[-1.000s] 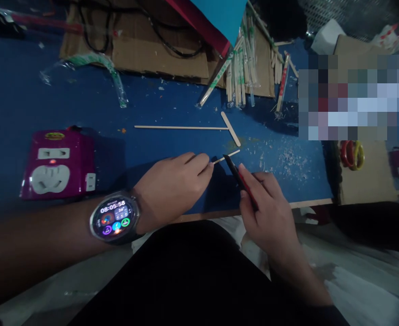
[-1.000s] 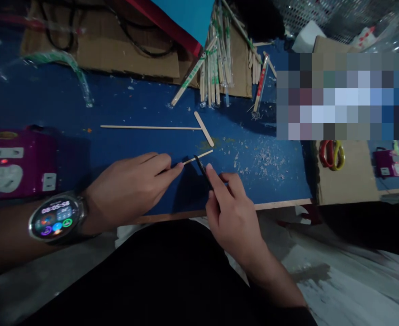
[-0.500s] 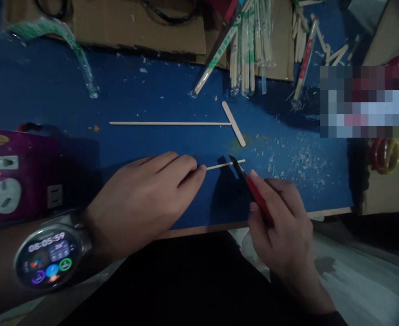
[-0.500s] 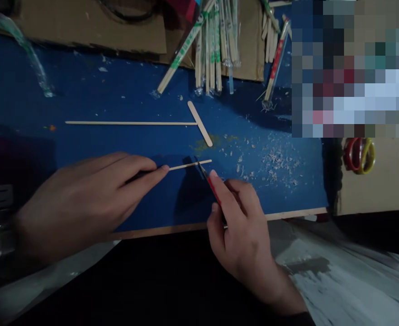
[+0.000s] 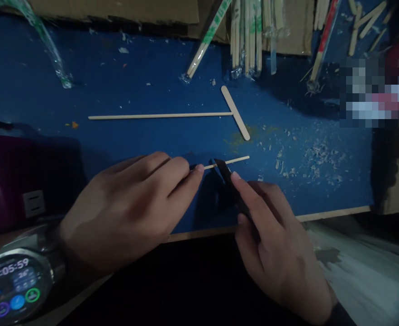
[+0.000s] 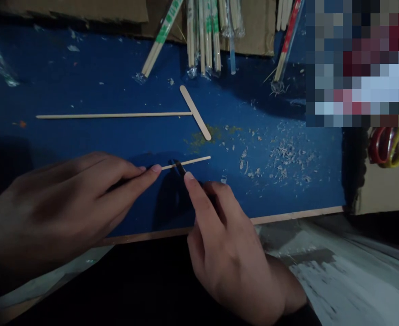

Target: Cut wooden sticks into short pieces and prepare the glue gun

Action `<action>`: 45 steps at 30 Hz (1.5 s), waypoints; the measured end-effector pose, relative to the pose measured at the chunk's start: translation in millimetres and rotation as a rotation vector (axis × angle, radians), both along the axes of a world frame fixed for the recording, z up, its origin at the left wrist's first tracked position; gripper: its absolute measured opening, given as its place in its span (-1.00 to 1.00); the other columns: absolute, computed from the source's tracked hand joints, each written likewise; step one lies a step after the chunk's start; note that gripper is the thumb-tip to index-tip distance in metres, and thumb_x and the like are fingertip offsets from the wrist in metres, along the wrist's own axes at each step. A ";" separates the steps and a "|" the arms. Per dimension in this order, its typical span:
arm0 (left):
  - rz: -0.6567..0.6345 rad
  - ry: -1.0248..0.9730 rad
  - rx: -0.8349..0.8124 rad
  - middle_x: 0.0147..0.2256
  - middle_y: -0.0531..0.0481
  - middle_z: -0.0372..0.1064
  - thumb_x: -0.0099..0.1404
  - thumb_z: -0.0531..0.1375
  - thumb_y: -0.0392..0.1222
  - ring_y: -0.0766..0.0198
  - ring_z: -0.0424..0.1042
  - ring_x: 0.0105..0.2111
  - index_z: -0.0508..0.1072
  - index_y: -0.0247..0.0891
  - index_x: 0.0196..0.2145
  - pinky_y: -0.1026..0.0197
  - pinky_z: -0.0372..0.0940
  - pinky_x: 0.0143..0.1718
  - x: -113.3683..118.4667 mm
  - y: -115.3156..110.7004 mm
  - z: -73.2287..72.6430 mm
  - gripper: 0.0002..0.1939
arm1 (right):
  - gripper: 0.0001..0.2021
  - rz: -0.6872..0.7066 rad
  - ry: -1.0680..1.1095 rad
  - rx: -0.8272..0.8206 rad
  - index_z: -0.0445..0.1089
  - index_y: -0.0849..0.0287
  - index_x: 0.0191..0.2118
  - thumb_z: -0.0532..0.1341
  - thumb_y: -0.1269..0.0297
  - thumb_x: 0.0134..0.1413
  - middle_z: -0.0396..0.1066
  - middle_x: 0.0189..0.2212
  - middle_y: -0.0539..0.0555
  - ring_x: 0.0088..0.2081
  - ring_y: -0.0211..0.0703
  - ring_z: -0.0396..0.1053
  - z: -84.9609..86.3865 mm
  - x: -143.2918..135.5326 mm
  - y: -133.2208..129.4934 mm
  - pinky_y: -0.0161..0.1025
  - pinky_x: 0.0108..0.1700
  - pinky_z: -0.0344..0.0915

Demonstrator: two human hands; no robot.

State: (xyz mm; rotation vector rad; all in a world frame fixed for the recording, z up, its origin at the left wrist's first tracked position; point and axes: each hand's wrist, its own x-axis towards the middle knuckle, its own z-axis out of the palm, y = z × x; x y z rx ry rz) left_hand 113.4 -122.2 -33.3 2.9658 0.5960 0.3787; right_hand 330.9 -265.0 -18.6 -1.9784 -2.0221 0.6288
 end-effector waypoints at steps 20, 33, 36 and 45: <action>-0.035 0.015 0.063 -0.44 -0.02 0.40 0.58 0.09 -0.34 0.19 0.38 -0.45 0.64 -0.40 -0.15 0.16 0.28 -0.51 2.7 3.2 0.7 -0.70 | -0.28 -0.007 0.052 0.021 0.11 0.29 0.57 0.12 0.52 0.33 0.36 0.21 0.30 0.10 0.04 0.48 -3.5 -10.4 1.9 0.03 0.11 0.64; -0.024 0.040 0.106 -0.44 0.02 0.42 0.58 0.08 -0.39 0.20 0.40 -0.46 0.65 -0.36 -0.16 0.15 0.30 -0.51 3.6 3.1 3.1 -0.68 | -0.28 -0.031 -0.015 0.045 0.11 0.25 0.57 0.12 0.50 0.34 0.37 0.18 0.31 0.11 0.12 0.47 -5.7 -14.8 1.3 0.02 -0.01 0.65; -0.028 0.045 0.108 -0.44 0.01 0.43 0.58 0.07 -0.40 0.19 0.43 -0.46 0.65 -0.38 -0.14 0.14 0.32 -0.51 3.1 3.7 4.6 -0.68 | -0.29 -0.025 -0.033 0.069 0.12 0.27 0.56 0.11 0.52 0.34 0.38 0.15 0.33 0.08 0.11 0.47 -6.2 -18.0 1.4 0.06 0.02 0.64; -0.006 0.107 0.108 -0.30 -0.10 0.57 0.59 -0.05 -0.41 0.12 0.54 -0.33 0.66 -0.35 -0.07 0.10 0.42 -0.39 3.7 0.1 2.7 -0.55 | -0.36 0.040 -0.211 0.108 0.14 0.38 0.54 0.08 0.58 0.39 0.38 0.11 0.37 0.00 0.09 0.44 -7.7 -25.8 4.4 0.06 -0.03 0.61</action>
